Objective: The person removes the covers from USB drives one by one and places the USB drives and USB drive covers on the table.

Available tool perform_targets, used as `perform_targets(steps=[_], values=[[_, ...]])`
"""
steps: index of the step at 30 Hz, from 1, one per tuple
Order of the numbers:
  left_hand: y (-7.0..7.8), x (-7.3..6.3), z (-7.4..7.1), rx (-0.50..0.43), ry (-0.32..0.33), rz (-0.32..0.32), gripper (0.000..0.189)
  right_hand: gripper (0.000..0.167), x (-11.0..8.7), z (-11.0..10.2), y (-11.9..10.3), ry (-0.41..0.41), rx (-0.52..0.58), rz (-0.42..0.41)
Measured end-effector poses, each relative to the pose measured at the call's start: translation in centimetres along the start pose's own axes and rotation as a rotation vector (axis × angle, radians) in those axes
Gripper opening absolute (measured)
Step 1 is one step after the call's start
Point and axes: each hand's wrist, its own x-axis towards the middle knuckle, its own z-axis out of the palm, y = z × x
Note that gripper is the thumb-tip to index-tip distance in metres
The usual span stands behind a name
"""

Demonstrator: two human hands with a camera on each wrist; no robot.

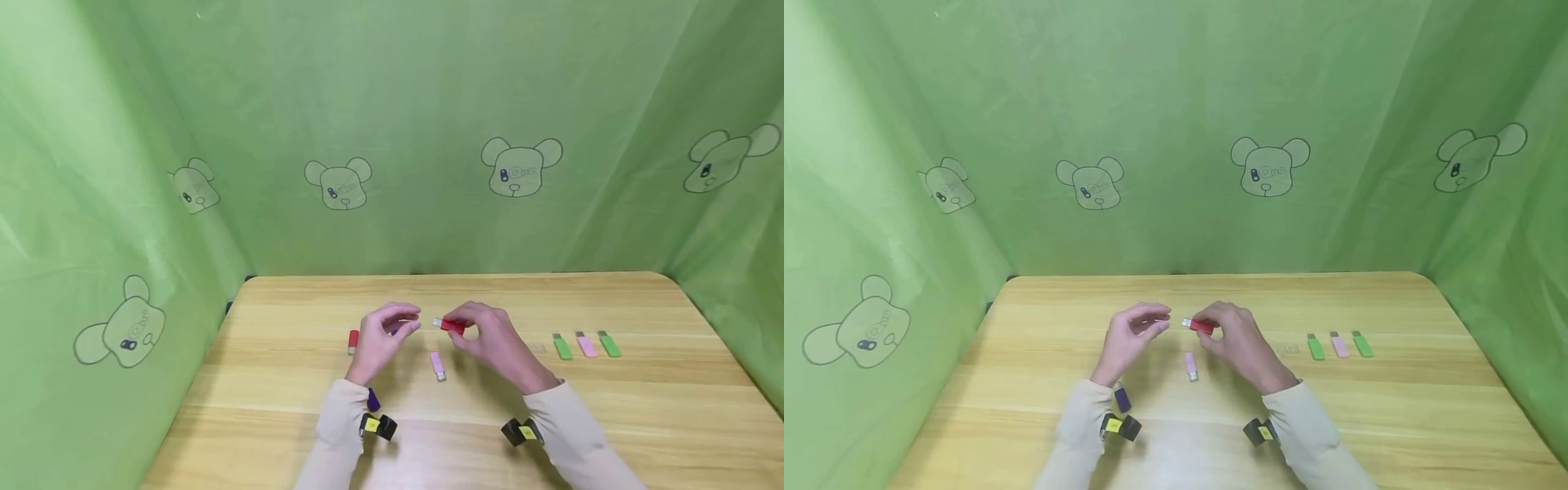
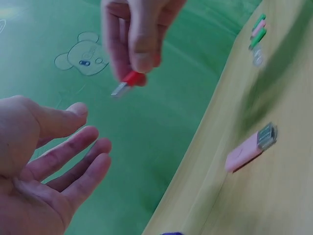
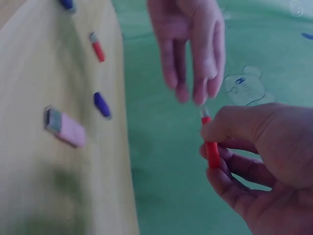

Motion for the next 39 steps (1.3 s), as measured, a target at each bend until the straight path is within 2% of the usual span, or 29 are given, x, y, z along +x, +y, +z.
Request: perform_targets(steps=[6,11,20,26,33,39], values=[[0.4,-0.2,0.8,-0.035,-0.085,0.001,0.028,0.027,-0.3,-0.9,-1.5,0.008,0.011,-0.087],[1.0,-0.3,1.2,-0.044,-0.105,0.011,0.027,0.028,-0.3,-1.6,-2.2,-0.008,0.013,-0.121],[1.7,-0.6,1.6,-0.096,-0.092,0.049,0.019,0.027,-0.5,-1.9,-2.6,0.008,-0.012,-0.16],[1.7,-0.8,1.6,-0.08,-0.069,0.038,0.017,0.026,-0.6,-1.8,-2.9,0.011,-0.021,-0.159],[1.9,-0.9,1.4,-0.056,-0.097,0.016,0.017,0.026,-0.7,-2.2,-2.8,-0.024,0.004,-0.146],[2.2,-0.9,1.4,-0.047,-0.081,0.025,0.016,0.027,-0.8,-2.0,-3.1,0.015,0.011,-0.122]])
